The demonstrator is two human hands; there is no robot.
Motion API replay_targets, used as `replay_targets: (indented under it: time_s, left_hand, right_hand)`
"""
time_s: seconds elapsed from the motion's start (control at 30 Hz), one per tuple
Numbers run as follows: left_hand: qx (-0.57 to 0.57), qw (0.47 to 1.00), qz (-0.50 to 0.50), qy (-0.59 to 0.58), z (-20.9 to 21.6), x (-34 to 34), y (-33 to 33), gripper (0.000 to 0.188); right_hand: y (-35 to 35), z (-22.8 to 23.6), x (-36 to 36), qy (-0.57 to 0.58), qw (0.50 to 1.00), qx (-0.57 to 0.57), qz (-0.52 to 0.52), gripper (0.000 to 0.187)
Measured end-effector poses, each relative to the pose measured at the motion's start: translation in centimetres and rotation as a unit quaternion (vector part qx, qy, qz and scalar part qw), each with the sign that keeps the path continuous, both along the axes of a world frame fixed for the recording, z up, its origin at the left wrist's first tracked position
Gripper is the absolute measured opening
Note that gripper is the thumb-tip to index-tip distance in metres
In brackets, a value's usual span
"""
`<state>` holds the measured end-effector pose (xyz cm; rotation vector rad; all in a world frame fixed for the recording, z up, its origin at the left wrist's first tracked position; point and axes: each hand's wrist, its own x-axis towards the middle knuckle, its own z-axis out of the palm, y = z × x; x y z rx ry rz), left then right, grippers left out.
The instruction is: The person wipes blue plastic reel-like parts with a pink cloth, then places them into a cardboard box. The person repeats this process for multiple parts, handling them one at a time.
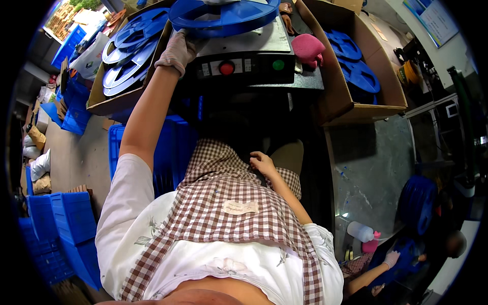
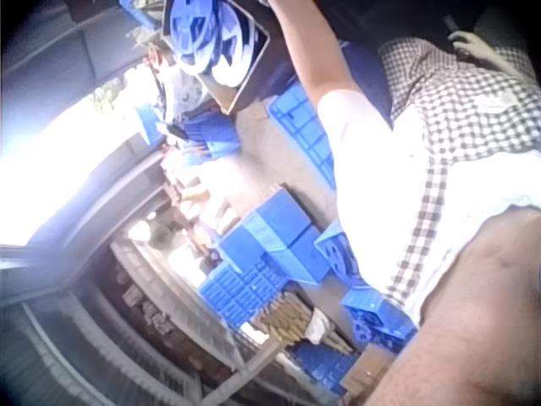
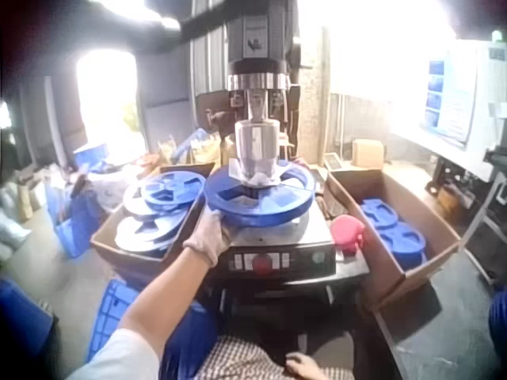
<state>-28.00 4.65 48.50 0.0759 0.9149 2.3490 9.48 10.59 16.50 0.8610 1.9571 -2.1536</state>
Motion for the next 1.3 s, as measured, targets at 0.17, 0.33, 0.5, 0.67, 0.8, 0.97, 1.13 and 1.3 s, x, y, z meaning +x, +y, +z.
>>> replay_targets:
  time_s: [0.17, 0.33, 0.5, 0.67, 0.8, 0.97, 1.13, 1.3]
  left_hand:
    - [0.037, 0.995, 0.012, -0.090, -1.4, -2.5, 0.6, 0.026]
    - [0.125, 0.988, 0.001, -0.086, -5.4, -9.0, 1.7, 0.023]
    - [-0.255, 0.652, 0.139, 0.700, -5.4, -10.1, -1.7, 0.030]
    - [-0.639, 0.487, 0.102, 0.587, 6.6, 4.9, -15.0, 0.033]
    - [-0.586, 0.609, 0.139, 0.516, 8.5, 8.1, -35.1, 0.033]
    - [-0.657, 0.642, 0.154, 0.364, 9.5, 14.7, -55.1, 0.034]
    - [-0.755, 0.561, 0.074, 0.332, -1.1, 13.4, -63.8, 0.034]
    - [-0.824, 0.459, -0.019, 0.333, -22.4, 8.8, -62.7, 0.018]
  right_hand:
    - [0.1, -0.8, 0.2, 0.020, 1.000, -0.008, -0.005, 0.038]
    - [0.2, -0.6, 0.5, 0.032, 0.998, -0.040, -0.029, 0.038]
    - [-0.1, -0.6, 0.4, 0.039, 0.998, -0.035, -0.023, 0.039]
    - [0.5, -0.7, 0.8, 0.040, 0.994, -0.064, -0.075, 0.039]
    - [-0.1, -0.3, 0.4, 0.033, 0.991, -0.110, -0.073, 0.036]
    - [0.5, -0.2, -0.7, -0.018, 0.988, -0.144, -0.055, 0.033]
    - [1.6, -2.3, -1.7, -0.065, 0.988, -0.143, -0.003, 0.035]
    - [0.8, -2.3, -2.2, -0.086, 0.992, -0.085, 0.023, 0.033]
